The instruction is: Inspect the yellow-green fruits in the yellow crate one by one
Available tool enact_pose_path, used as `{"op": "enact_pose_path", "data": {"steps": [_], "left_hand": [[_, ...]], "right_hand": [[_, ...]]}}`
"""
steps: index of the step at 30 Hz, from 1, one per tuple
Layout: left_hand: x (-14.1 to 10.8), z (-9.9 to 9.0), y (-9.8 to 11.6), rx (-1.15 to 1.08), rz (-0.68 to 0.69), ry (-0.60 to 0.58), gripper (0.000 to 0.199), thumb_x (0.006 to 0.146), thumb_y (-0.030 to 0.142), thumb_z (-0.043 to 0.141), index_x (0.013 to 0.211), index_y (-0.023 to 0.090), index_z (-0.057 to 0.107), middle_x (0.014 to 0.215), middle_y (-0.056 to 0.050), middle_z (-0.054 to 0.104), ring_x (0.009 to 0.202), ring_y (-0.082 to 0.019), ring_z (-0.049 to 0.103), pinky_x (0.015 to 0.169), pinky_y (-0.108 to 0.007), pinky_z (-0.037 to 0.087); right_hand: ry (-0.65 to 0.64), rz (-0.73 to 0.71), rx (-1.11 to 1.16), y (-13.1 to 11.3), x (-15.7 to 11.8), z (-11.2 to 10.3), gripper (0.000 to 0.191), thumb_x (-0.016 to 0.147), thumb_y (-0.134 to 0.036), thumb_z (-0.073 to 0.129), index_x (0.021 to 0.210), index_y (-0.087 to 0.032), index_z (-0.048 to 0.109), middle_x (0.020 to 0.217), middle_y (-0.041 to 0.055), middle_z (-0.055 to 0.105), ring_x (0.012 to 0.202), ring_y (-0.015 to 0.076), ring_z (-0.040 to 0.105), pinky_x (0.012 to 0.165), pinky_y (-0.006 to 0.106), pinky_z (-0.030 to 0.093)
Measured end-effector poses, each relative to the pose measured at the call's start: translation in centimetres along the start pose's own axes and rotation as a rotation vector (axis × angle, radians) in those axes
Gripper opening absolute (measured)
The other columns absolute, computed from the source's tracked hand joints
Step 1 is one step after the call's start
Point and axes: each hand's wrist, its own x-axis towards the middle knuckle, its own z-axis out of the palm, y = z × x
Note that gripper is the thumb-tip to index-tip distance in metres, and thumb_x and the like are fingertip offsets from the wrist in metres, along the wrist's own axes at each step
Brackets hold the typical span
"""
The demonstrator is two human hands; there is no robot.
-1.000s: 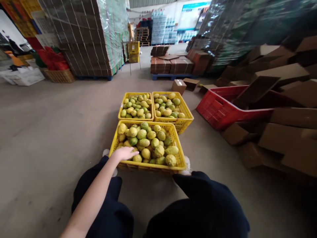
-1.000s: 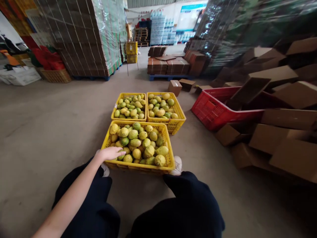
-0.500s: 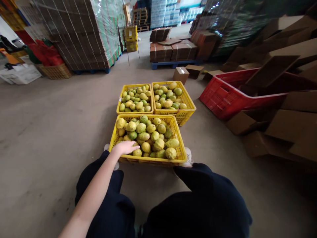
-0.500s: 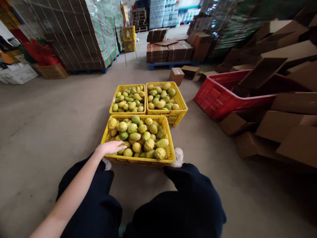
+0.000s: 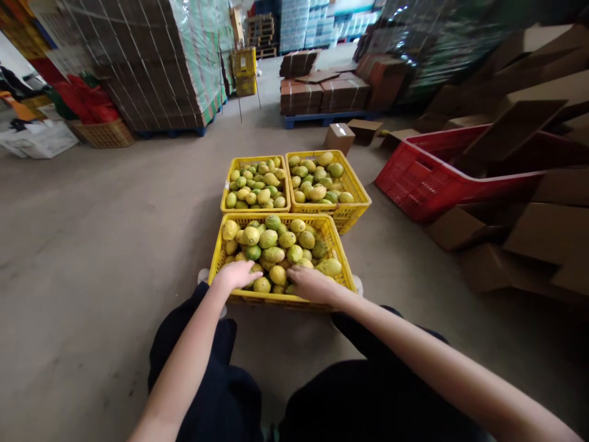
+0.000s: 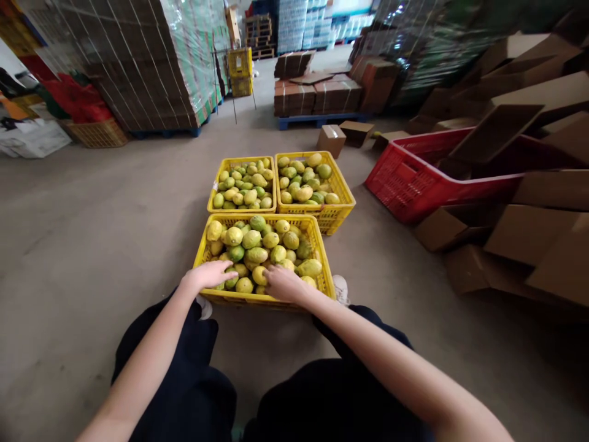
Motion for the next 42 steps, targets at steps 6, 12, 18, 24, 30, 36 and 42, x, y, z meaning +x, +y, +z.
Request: {"op": "enact_pose_path", "data": {"steps": [6,12,18,24,30,36,42], "left_hand": [[-0.6,-0.4,-0.7,-0.005,0.013,0.053,0.059,0.099,0.052,0.036,0.142,0.014,0.050,0.147,-0.017,0.054,0.134,-0.031,0.053,0.109,-0.039,0.042],[-1.3,-0.8,-2.2,-0.026,-0.020,0.103,0.057,0.098,0.051,0.035,0.138,0.015,0.053,0.144,-0.018,0.057,0.131,-0.032,0.055,0.106,-0.039,0.044],[-1.3,-1.0,-3.0,-0.060,-0.001,0.092,0.056,0.097,0.053,0.036,0.136,0.016,0.053,0.144,-0.017,0.057,0.131,-0.033,0.055,0.105,-0.040,0.045],[-1.2,-0.8,-3.3,-0.039,-0.033,0.077,0.057,0.097,0.053,0.038,0.137,0.015,0.054,0.144,-0.018,0.057,0.129,-0.033,0.057,0.103,-0.039,0.046],[-0.8,-0.2,-3.9,-0.050,-0.044,0.064,0.058,0.098,0.051,0.041,0.141,0.014,0.050,0.147,-0.018,0.054,0.133,-0.032,0.054,0.107,-0.038,0.042],[0.4,1.1,-3.8,-0.095,0.022,0.022,0.049,0.096,0.032,0.048,0.143,0.021,0.049,0.141,-0.009,0.061,0.123,-0.022,0.062,0.102,-0.028,0.045],[3.7,2.6,-0.6,-0.052,0.175,-0.030,0.046,0.092,0.020,0.047,0.136,0.023,0.058,0.130,-0.003,0.069,0.113,-0.019,0.065,0.097,-0.025,0.049]], "right_hand": [[0.208,0.204,-0.018,2.4,10.6,3.7,0.034,0.067,-0.003,0.073,0.094,-0.017,0.060,0.101,0.0118,0.066,0.116,0.0329,0.051,0.099,0.045,0.043],[0.413,0.247,0.236,3.3,12.0,6.3,0.027,0.093,-0.030,0.066,0.115,-0.014,0.062,0.119,0.0102,0.064,0.106,0.0237,0.063,0.092,0.045,0.054],[0.541,0.172,0.604,2.9,8.3,3.5,0.036,0.061,-0.015,0.088,0.072,-0.021,0.054,0.059,-0.0106,0.046,0.067,0.0084,0.053,0.060,0.017,0.048],[0.460,0.215,0.864,-1.5,2.2,-3.5,0.054,0.045,-0.014,0.092,0.088,-0.022,0.061,0.072,-0.0070,0.065,0.061,0.0122,0.062,0.050,0.020,0.051],[0.619,0.041,1.550,-6.2,-2.1,-7.4,0.026,0.073,-0.035,0.069,0.095,-0.022,0.063,0.086,0.0008,0.072,0.067,0.0171,0.067,0.053,0.028,0.057],[0.637,0.177,1.896,-4.5,-1.3,-6.2,0.028,0.077,-0.039,0.063,0.097,-0.019,0.063,0.086,0.0055,0.073,0.063,0.0172,0.066,0.050,0.027,0.057],[0.606,0.392,2.094,-4.5,-1.5,-6.1,0.026,0.083,-0.035,0.056,0.102,-0.018,0.062,0.081,0.0072,0.071,0.064,0.0186,0.066,0.051,0.029,0.059]]}}
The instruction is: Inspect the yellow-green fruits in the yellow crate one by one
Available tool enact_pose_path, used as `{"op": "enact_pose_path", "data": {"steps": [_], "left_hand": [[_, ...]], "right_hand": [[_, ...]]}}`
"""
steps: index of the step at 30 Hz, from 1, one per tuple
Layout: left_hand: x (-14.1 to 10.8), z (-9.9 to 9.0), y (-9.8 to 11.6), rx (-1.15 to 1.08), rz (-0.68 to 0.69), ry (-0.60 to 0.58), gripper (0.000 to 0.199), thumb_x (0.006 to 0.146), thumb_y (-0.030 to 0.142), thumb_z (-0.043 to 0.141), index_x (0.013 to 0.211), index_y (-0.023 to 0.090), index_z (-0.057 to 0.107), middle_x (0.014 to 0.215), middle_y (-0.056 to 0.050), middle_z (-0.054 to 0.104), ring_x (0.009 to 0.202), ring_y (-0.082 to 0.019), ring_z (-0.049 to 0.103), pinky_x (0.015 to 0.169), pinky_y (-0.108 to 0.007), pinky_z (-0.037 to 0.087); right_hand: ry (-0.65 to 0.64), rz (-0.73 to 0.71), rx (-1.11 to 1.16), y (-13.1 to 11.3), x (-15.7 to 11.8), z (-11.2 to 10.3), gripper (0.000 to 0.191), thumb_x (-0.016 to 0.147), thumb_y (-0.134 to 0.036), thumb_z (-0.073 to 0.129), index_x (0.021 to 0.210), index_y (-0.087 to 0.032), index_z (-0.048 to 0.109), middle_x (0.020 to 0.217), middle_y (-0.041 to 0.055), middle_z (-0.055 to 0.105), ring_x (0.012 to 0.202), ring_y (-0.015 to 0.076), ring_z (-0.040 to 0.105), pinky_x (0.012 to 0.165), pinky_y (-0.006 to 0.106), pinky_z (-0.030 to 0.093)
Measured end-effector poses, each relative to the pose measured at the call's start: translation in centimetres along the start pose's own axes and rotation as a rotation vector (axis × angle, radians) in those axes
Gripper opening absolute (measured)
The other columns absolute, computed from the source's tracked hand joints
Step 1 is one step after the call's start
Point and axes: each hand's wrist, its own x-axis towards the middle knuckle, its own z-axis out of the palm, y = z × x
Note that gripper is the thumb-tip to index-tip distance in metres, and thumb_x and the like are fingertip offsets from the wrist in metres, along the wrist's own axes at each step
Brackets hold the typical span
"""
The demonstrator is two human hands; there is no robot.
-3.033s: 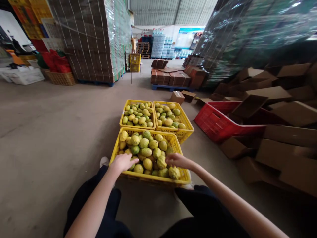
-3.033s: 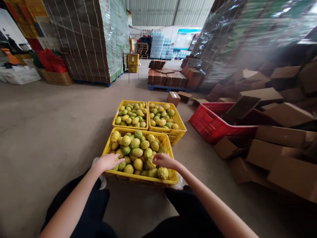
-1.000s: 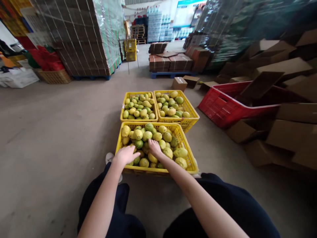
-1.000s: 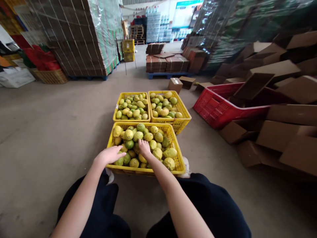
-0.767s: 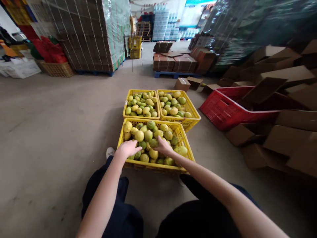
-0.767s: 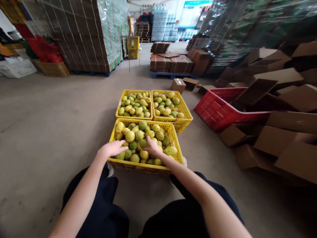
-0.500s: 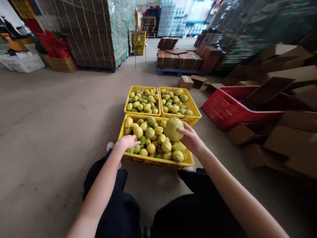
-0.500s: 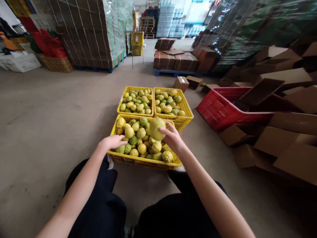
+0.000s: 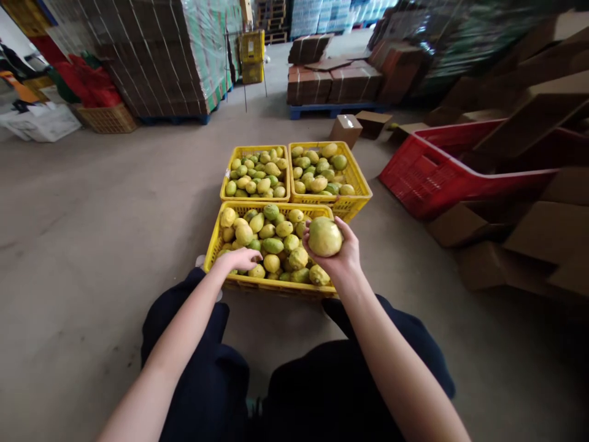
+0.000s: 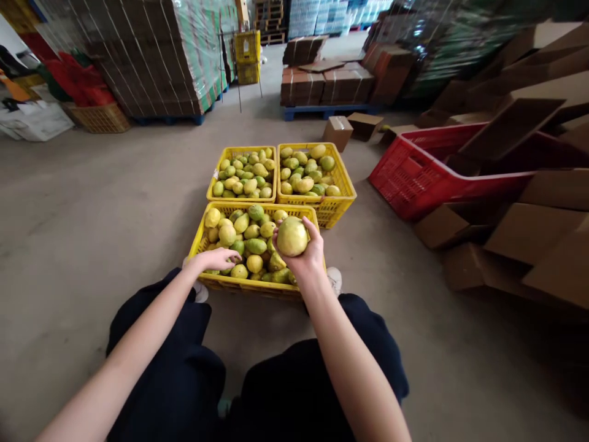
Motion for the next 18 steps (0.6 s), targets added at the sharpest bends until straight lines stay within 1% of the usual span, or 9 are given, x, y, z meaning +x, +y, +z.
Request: {"op": "enact_pose_path", "data": {"steps": [3,5,6,9,11,13,15,18], "left_hand": [[2.4,1.4,1.1,0.095,-0.055,-0.014,0.037,0.095,0.028,0.048,0.128,0.023,0.064,0.129,-0.005,0.069,0.117,-0.023,0.064,0.101,-0.032,0.048],[3.8,2.6,1.5,0.136,-0.116,-0.045,0.033,0.094,0.028,0.050,0.122,0.021,0.067,0.127,-0.008,0.069,0.115,-0.026,0.065,0.099,-0.035,0.050],[4.3,3.2,1.7,0.158,-0.144,-0.058,0.033,0.094,0.029,0.051,0.122,0.020,0.067,0.128,-0.010,0.068,0.114,-0.027,0.065,0.098,-0.037,0.051],[5.5,4.6,2.0,0.216,-0.206,-0.062,0.037,0.096,0.035,0.055,0.128,0.018,0.061,0.135,-0.013,0.061,0.114,-0.026,0.064,0.098,-0.044,0.051],[6.2,5.2,2.1,0.246,-0.234,-0.042,0.037,0.098,0.036,0.053,0.128,0.017,0.061,0.136,-0.016,0.060,0.116,-0.027,0.063,0.099,-0.047,0.051],[6.7,5.5,2.3,0.269,-0.261,-0.006,0.034,0.098,0.033,0.049,0.125,0.016,0.062,0.132,-0.018,0.061,0.117,-0.030,0.062,0.098,-0.046,0.051],[7.1,5.7,2.4,0.291,-0.296,0.057,0.035,0.097,0.027,0.048,0.126,0.016,0.061,0.134,-0.019,0.060,0.122,-0.032,0.058,0.098,-0.045,0.051],[7.6,6.0,2.3,0.328,-0.357,0.183,0.047,0.092,0.015,0.048,0.139,0.016,0.049,0.148,-0.020,0.047,0.130,-0.033,0.050,0.099,-0.044,0.051]], "right_hand": [[0.137,0.005,-0.015,-0.8,-0.5,-0.5,0.021,0.083,-0.033,0.058,0.099,-0.020,0.061,0.075,0.0046,0.069,0.063,0.0197,0.066,0.051,0.033,0.060],[0.219,-0.009,-0.016,-1.5,-0.7,-0.9,0.019,0.082,-0.032,0.060,0.097,-0.021,0.060,0.073,0.0031,0.068,0.063,0.0202,0.066,0.053,0.035,0.061],[0.238,-0.017,-0.008,-2.0,-0.7,-1.1,0.018,0.082,-0.032,0.060,0.096,-0.022,0.060,0.073,0.0026,0.068,0.063,0.0201,0.066,0.054,0.035,0.061],[0.217,-0.058,0.024,-3.5,-0.8,-1.7,0.017,0.083,-0.034,0.059,0.096,-0.023,0.058,0.075,0.0017,0.068,0.064,0.0187,0.066,0.054,0.033,0.061],[0.178,-0.095,0.040,-4.5,-0.9,-2.1,0.016,0.084,-0.035,0.059,0.095,-0.023,0.056,0.075,0.0010,0.067,0.064,0.0182,0.067,0.053,0.032,0.061],[0.135,-0.125,0.057,-5.4,-1.1,-2.4,0.017,0.083,-0.036,0.059,0.095,-0.024,0.055,0.075,0.0009,0.067,0.066,0.0188,0.067,0.053,0.031,0.060],[0.100,-0.134,0.078,-6.1,-1.4,-2.8,0.019,0.083,-0.038,0.059,0.096,-0.024,0.055,0.076,0.0019,0.068,0.068,0.0197,0.068,0.052,0.032,0.060],[0.070,-0.128,0.109,-6.6,-1.8,-3.2,0.023,0.082,-0.039,0.060,0.098,-0.023,0.056,0.079,0.0030,0.069,0.070,0.0202,0.068,0.053,0.033,0.061]]}}
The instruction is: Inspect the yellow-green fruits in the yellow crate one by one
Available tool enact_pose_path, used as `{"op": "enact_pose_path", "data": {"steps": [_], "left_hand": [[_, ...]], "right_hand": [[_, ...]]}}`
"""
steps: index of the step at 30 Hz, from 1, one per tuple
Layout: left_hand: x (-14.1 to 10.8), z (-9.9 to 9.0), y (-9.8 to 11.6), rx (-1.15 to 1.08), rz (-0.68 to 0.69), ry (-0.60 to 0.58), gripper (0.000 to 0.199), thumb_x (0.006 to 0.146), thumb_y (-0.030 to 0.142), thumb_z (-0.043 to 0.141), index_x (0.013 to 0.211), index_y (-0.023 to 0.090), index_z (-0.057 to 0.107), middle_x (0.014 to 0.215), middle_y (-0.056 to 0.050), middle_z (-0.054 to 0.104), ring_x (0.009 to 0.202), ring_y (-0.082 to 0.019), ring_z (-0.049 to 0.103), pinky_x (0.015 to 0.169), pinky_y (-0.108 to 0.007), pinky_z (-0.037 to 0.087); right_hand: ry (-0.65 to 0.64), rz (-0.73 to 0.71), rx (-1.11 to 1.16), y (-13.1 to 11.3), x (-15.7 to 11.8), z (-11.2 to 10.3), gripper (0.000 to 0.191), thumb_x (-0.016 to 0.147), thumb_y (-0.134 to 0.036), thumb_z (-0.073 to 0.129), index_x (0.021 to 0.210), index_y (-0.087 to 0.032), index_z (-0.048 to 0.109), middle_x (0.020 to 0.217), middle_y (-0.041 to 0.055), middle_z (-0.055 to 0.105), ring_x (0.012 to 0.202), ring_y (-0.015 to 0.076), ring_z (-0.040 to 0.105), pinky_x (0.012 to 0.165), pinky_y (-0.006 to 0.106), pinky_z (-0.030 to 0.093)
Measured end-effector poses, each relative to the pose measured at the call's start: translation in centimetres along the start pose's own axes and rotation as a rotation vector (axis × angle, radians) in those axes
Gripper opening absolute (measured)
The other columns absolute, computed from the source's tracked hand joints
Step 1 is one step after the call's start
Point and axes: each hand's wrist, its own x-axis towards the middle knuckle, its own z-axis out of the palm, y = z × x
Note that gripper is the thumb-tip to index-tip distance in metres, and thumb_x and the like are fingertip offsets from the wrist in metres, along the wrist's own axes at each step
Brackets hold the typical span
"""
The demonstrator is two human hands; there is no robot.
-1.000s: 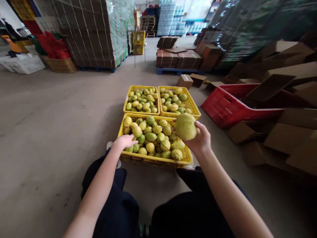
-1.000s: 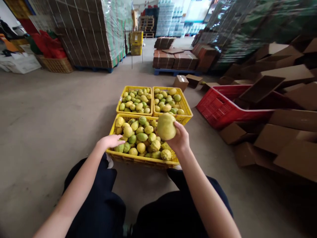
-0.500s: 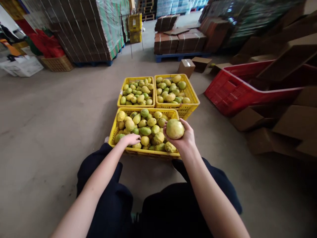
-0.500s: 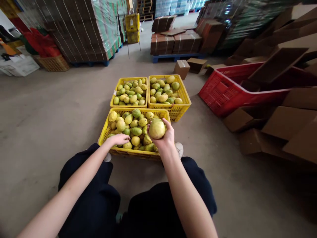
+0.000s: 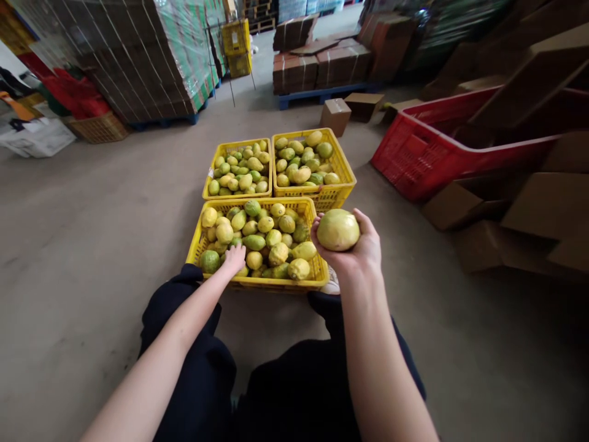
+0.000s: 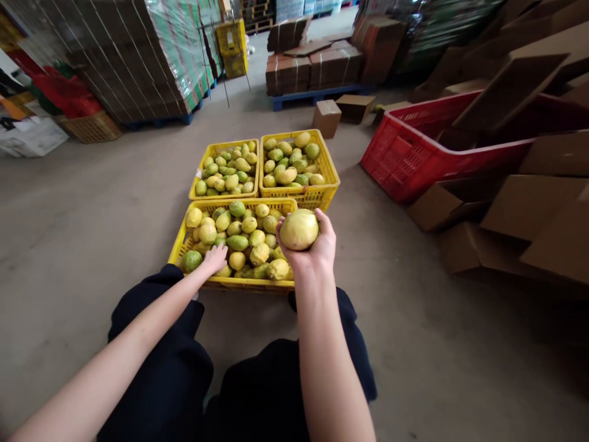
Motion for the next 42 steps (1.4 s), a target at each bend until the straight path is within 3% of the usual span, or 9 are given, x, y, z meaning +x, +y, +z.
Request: {"op": "enact_pose_path", "data": {"steps": [2,5,8,15,20,26,33,42], "left_hand": [[0.4,0.2,0.0,0.013,-0.042,0.058,0.059,0.089,0.009,0.049,0.146,0.018,0.040,0.157,-0.021,0.034,0.133,-0.033,0.048,0.098,-0.043,0.052],[1.1,0.2,-0.2,0.030,-0.078,0.074,0.064,0.089,0.009,0.051,0.149,0.022,0.034,0.161,-0.022,0.025,0.125,-0.033,0.056,0.095,-0.042,0.054],[1.5,-0.1,-0.4,0.046,-0.088,0.071,0.063,0.090,0.010,0.050,0.149,0.021,0.034,0.156,-0.024,0.030,0.115,-0.031,0.065,0.093,-0.041,0.054],[1.5,-1.0,-0.1,0.077,-0.033,0.085,0.049,0.088,0.010,0.054,0.136,0.012,0.046,0.147,-0.024,0.040,0.113,-0.030,0.065,0.093,-0.037,0.053],[0.8,-0.7,-0.1,0.064,0.028,0.090,0.062,0.085,0.016,0.065,0.141,0.016,0.040,0.137,-0.020,0.050,0.113,-0.029,0.064,0.093,-0.035,0.052],[0.1,0.0,-0.3,0.022,0.056,0.110,0.067,0.082,0.016,0.067,0.142,0.010,0.037,0.129,-0.022,0.056,0.113,-0.031,0.064,0.094,-0.037,0.051],[-0.9,-0.9,-3.1,-0.072,0.018,0.095,0.054,0.080,0.038,0.072,0.123,0.010,0.056,0.125,-0.022,0.060,0.116,-0.038,0.061,0.095,-0.044,0.050],[-3.5,0.4,-6.4,-0.330,-0.003,0.130,0.038,0.062,0.032,0.084,0.089,0.013,0.066,0.098,-0.010,0.067,0.103,-0.033,0.064,0.093,-0.041,0.050]], "right_hand": [[-0.019,0.002,0.016,-0.3,-0.2,-0.2,0.024,0.082,-0.040,0.060,0.099,-0.023,0.056,0.080,0.0029,0.069,0.071,0.0200,0.068,0.054,0.033,0.061],[-0.030,-0.006,0.032,-0.6,-0.3,-0.3,0.024,0.082,-0.040,0.061,0.098,-0.024,0.056,0.079,0.0024,0.068,0.072,0.0201,0.068,0.054,0.033,0.062],[-0.012,-0.022,0.050,-0.9,-0.4,-0.2,0.022,0.081,-0.039,0.061,0.096,-0.024,0.057,0.077,0.0020,0.067,0.071,0.0198,0.068,0.055,0.033,0.062],[0.021,-0.040,0.057,-1.1,-0.8,0.3,0.020,0.082,-0.038,0.060,0.095,-0.024,0.057,0.079,0.0017,0.066,0.071,0.0192,0.067,0.056,0.033,0.062],[0.036,-0.040,0.035,-0.8,-0.8,0.5,0.018,0.082,-0.037,0.060,0.094,-0.024,0.057,0.077,0.0015,0.066,0.071,0.0194,0.067,0.058,0.034,0.063],[0.075,-0.027,0.048,-0.4,-1.0,1.0,0.016,0.083,-0.036,0.060,0.092,-0.023,0.056,0.077,0.0022,0.064,0.069,0.0195,0.066,0.054,0.032,0.061],[0.090,-0.032,0.048,-0.3,-0.7,1.0,0.018,0.082,-0.035,0.061,0.094,-0.022,0.058,0.081,0.0029,0.064,0.072,0.0190,0.066,0.054,0.030,0.060],[0.112,-0.028,-0.011,1.0,0.1,1.6,0.016,0.083,-0.035,0.060,0.093,-0.023,0.059,0.080,0.0019,0.066,0.072,0.0191,0.067,0.055,0.031,0.061]]}}
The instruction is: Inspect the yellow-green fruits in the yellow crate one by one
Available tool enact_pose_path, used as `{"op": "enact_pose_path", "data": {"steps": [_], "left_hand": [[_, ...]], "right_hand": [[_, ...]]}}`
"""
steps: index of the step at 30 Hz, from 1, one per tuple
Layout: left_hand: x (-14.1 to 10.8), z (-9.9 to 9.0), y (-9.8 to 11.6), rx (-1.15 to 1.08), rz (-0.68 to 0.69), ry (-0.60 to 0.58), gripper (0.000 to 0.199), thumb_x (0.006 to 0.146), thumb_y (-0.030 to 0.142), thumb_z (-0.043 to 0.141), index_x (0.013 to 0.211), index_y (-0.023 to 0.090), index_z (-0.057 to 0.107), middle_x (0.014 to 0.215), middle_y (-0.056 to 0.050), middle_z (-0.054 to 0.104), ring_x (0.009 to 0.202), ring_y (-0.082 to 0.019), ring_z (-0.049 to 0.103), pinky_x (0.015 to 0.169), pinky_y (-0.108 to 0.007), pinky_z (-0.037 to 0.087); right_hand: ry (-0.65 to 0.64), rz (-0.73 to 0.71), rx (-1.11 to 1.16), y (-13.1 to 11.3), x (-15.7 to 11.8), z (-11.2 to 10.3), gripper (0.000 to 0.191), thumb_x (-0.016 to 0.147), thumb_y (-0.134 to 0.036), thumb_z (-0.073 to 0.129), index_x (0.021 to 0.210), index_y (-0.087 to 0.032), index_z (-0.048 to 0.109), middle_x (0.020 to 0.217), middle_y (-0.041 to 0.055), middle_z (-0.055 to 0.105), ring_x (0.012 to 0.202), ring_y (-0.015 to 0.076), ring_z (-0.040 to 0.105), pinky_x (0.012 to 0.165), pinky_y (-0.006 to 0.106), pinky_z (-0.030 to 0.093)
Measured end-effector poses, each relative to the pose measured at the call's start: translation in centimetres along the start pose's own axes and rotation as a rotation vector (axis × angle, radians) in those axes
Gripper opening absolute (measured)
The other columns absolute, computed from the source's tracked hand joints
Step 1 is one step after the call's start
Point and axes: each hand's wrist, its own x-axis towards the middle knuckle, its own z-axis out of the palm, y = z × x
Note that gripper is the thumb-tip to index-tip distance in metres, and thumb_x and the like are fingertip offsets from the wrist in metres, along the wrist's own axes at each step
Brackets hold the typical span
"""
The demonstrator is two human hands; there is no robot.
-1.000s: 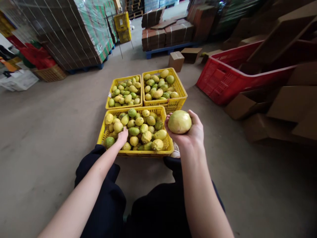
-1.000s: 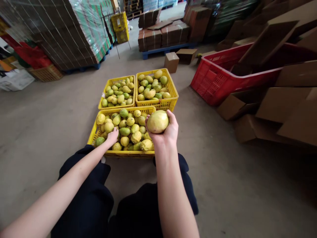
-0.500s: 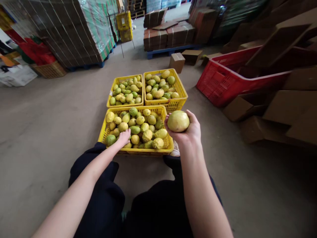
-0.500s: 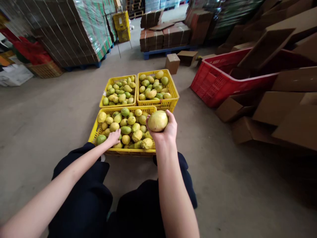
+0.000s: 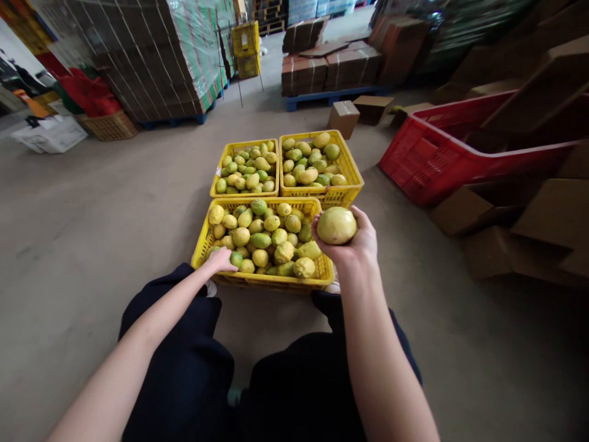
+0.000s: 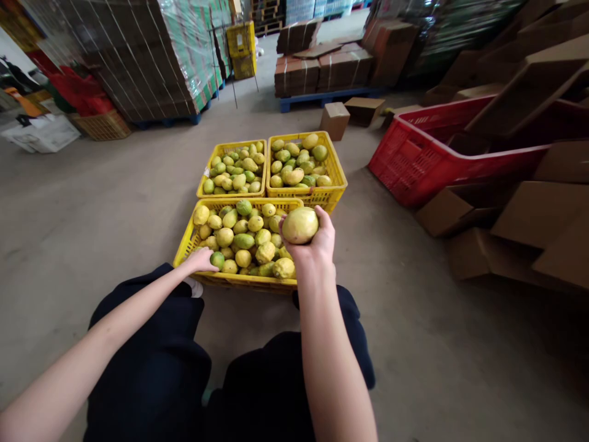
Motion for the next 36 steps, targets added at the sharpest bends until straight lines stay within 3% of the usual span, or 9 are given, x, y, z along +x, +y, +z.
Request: {"op": "enact_pose_path", "data": {"steps": [4,9,14,17,20,26,33,36], "left_hand": [[0.2,-0.6,-0.3,-0.186,0.020,0.080,0.039,0.052,0.036,0.088,0.079,0.018,0.067,0.092,-0.008,0.070,0.106,-0.036,0.065,0.094,-0.043,0.051],[0.1,-4.8,1.1,-0.647,0.153,0.139,0.052,0.051,0.044,0.087,0.093,0.016,0.071,0.095,-0.008,0.073,0.102,-0.035,0.067,0.091,-0.043,0.053],[-2.6,-8.1,3.5,-1.473,0.352,-0.021,0.059,0.061,0.039,0.079,0.114,0.018,0.065,0.112,-0.007,0.072,0.111,-0.029,0.066,0.097,-0.042,0.053],[-3.8,-8.5,5.2,-1.892,0.303,-0.089,0.048,0.068,0.033,0.072,0.114,0.022,0.061,0.112,-0.004,0.072,0.108,-0.026,0.068,0.094,-0.041,0.056],[-4.2,-8.7,7.0,-2.136,0.185,-0.155,0.032,0.079,0.026,0.061,0.110,0.018,0.061,0.104,-0.005,0.074,0.102,-0.023,0.070,0.091,-0.038,0.057],[-4.7,-9.7,8.9,-2.322,-0.044,-0.232,0.030,0.098,0.035,0.044,0.112,0.014,0.061,0.092,-0.009,0.074,0.092,-0.022,0.073,0.081,-0.034,0.062],[-5.5,-9.4,8.6,-2.268,0.020,-0.207,0.034,0.096,0.041,0.049,0.111,0.014,0.062,0.109,-0.012,0.073,0.108,-0.024,0.069,0.095,-0.036,0.058],[-5.4,-9.0,8.4,-2.161,0.060,-0.193,0.037,0.092,0.046,0.053,0.112,0.016,0.062,0.116,-0.012,0.071,0.109,-0.024,0.068,0.092,-0.036,0.059]], "right_hand": [[-0.004,-0.004,-0.039,1.0,-0.3,0.8,0.013,0.084,-0.033,0.058,0.091,-0.022,0.059,0.071,0.0001,0.064,0.067,0.0177,0.065,0.052,0.029,0.061],[-0.046,0.025,-0.047,2.5,-0.3,1.6,0.015,0.087,-0.035,0.055,0.084,-0.021,0.060,0.065,-0.0003,0.063,0.061,0.0159,0.064,0.050,0.026,0.058],[0.016,-0.025,-0.015,4.3,-0.1,1.9,0.014,0.088,-0.035,0.060,0.080,-0.024,0.059,0.065,-0.0047,0.066,0.056,0.0138,0.064,0.056,0.029,0.062],[-0.005,0.051,-0.017,5.8,-0.1,1.7,0.016,0.089,-0.037,0.058,0.081,-0.023,0.062,0.065,-0.0032,0.069,0.056,0.0154,0.066,0.059,0.032,0.063],[-0.047,0.095,-0.031,7.6,0.1,1.5,0.015,0.089,-0.034,0.059,0.085,-0.022,0.065,0.067,-0.0014,0.072,0.057,0.0169,0.068,0.063,0.034,0.064],[-0.121,0.116,-0.032,9.8,0.8,1.2,0.017,0.090,-0.033,0.058,0.083,-0.021,0.067,0.065,-0.0009,0.073,0.054,0.0169,0.069,0.066,0.034,0.064],[-0.191,0.040,-0.103,9.9,0.6,0.9,0.012,0.084,-0.033,0.065,0.082,-0.022,0.068,0.068,-0.0016,0.075,0.054,0.0164,0.070,0.064,0.031,0.064],[-0.177,0.021,-0.140,10.0,0.1,1.1,0.015,0.086,-0.033,0.060,0.083,-0.021,0.069,0.068,-0.0010,0.075,0.055,0.0166,0.070,0.062,0.031,0.064]]}}
